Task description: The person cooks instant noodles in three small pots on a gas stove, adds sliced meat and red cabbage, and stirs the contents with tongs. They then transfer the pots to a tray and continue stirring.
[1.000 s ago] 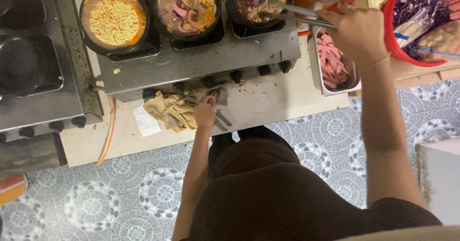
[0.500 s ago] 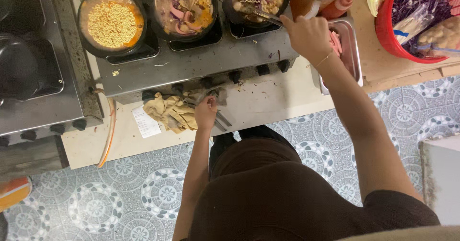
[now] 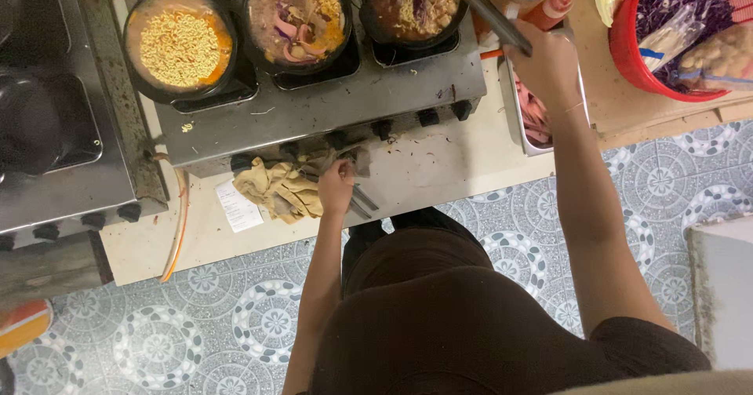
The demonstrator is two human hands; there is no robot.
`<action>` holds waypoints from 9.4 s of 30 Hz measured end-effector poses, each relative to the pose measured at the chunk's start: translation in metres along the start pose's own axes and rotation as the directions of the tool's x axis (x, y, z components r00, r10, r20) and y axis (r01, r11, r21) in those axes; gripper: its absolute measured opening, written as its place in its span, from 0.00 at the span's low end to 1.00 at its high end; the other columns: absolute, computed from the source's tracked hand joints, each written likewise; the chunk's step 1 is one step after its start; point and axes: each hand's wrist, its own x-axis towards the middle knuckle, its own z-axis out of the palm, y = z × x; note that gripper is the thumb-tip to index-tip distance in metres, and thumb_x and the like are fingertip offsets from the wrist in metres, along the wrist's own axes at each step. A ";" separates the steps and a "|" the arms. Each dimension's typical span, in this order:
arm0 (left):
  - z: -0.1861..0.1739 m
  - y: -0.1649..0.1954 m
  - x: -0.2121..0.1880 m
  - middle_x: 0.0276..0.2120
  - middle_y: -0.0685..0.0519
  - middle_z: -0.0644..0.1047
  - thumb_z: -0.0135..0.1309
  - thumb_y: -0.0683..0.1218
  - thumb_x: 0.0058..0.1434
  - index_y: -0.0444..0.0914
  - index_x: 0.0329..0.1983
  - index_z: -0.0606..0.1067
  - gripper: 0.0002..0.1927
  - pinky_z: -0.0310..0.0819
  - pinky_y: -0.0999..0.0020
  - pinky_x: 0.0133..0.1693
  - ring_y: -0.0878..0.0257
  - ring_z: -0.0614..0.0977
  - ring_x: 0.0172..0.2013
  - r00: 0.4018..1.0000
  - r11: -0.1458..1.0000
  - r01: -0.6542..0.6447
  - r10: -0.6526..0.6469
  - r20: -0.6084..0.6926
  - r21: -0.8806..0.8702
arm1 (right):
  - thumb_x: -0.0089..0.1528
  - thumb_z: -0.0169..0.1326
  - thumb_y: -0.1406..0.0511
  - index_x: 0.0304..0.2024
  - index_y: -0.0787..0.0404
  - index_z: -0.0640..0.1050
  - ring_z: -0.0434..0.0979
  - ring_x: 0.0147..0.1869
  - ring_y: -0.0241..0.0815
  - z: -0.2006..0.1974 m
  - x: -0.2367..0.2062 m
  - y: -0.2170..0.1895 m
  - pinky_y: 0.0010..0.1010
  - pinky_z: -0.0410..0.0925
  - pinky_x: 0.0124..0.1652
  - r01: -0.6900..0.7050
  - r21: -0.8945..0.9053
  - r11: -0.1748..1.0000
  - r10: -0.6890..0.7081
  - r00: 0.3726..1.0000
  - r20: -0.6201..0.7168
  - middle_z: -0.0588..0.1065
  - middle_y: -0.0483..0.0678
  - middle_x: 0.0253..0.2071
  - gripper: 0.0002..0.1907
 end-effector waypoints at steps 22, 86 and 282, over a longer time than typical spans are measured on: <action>0.001 0.002 0.001 0.40 0.47 0.83 0.49 0.53 0.69 0.41 0.47 0.80 0.15 0.77 0.57 0.42 0.49 0.84 0.41 0.998 0.998 -0.066 0.066 -0.009 0.002 | 0.66 0.57 0.57 0.53 0.46 0.82 0.80 0.35 0.59 -0.043 0.004 -0.041 0.50 0.71 0.33 0.032 -0.336 0.941 0.027 0.985 0.169 0.78 0.55 0.31 0.13; -0.081 -0.098 0.026 0.35 0.48 0.82 0.53 0.40 0.66 0.29 0.48 0.77 0.11 0.78 0.69 0.27 0.65 0.83 0.27 0.904 0.755 0.034 -0.304 -0.302 -0.655 | 0.67 0.58 0.61 0.59 0.52 0.77 0.79 0.43 0.55 -0.008 -0.031 -0.153 0.46 0.71 0.47 0.301 -0.264 0.916 -0.301 0.953 0.044 0.78 0.53 0.34 0.17; -0.204 -0.192 0.042 0.21 0.47 0.79 0.53 0.54 0.66 0.42 0.32 0.80 0.14 0.75 0.55 0.29 0.49 0.80 0.23 0.966 0.879 -0.203 0.109 0.233 0.432 | 0.65 0.54 0.62 0.47 0.60 0.78 0.80 0.39 0.64 0.200 0.002 -0.466 0.55 0.71 0.38 -0.092 -0.141 0.986 0.117 0.977 0.179 0.79 0.59 0.32 0.11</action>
